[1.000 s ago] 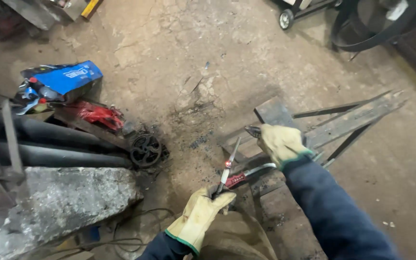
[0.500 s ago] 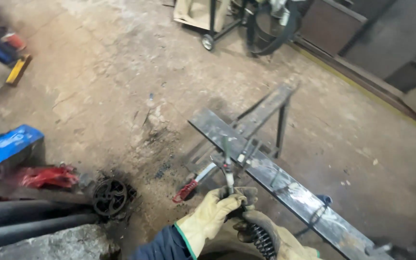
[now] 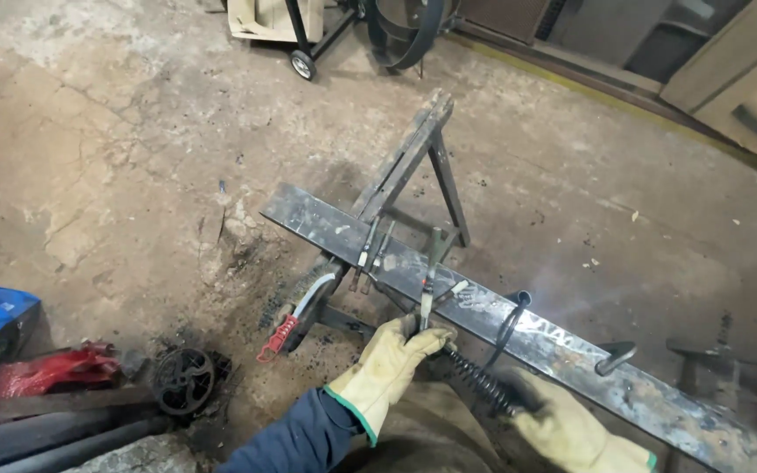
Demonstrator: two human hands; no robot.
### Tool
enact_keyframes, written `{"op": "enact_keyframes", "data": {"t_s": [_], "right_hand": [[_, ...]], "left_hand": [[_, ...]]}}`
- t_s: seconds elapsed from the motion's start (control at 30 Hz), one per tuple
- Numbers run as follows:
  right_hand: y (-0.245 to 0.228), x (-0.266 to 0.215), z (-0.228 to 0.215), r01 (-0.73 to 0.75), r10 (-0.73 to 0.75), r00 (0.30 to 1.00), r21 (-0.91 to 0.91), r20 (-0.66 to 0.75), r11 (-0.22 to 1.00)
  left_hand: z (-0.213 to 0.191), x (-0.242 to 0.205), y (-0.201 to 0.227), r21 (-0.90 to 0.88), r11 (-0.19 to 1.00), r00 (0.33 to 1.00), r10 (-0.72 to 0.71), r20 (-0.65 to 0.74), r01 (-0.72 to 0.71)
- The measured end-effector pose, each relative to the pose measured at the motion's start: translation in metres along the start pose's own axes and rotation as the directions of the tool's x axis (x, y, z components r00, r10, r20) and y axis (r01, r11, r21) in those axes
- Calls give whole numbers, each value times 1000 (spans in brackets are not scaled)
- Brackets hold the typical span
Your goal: Welding metal pieces together on a sawhorse using a welding torch.
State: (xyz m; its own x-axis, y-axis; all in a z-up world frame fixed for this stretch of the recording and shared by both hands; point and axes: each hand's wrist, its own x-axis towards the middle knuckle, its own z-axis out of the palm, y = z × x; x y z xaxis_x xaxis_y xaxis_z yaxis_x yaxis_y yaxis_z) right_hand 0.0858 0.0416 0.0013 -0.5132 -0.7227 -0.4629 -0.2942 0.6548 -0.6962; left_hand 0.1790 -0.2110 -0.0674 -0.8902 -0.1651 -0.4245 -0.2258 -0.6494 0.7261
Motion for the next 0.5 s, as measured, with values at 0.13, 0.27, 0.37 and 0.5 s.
{"op": "enact_keyframes", "data": {"t_s": [0.13, 0.27, 0.37, 0.5], "right_hand": [[24, -2, -8, -325, 37, 898, 606, 438, 726], [-18, 12, 32, -28, -38, 973, 280, 228, 960], [7, 32, 90, -235, 251, 968, 458, 27, 857], [23, 12, 87, -224, 276, 905, 191, -324, 956]], "left_hand": [[-9, 4, -20, 46, 999, 998, -10, 68, 7], [0, 5, -43, 267, 964, 991, -32, 129, -4], [-54, 69, -162, -13, 999, 949, 45, 312, -43], [-2, 0, -3, 318, 947, 997, -56, 45, 39]]}}
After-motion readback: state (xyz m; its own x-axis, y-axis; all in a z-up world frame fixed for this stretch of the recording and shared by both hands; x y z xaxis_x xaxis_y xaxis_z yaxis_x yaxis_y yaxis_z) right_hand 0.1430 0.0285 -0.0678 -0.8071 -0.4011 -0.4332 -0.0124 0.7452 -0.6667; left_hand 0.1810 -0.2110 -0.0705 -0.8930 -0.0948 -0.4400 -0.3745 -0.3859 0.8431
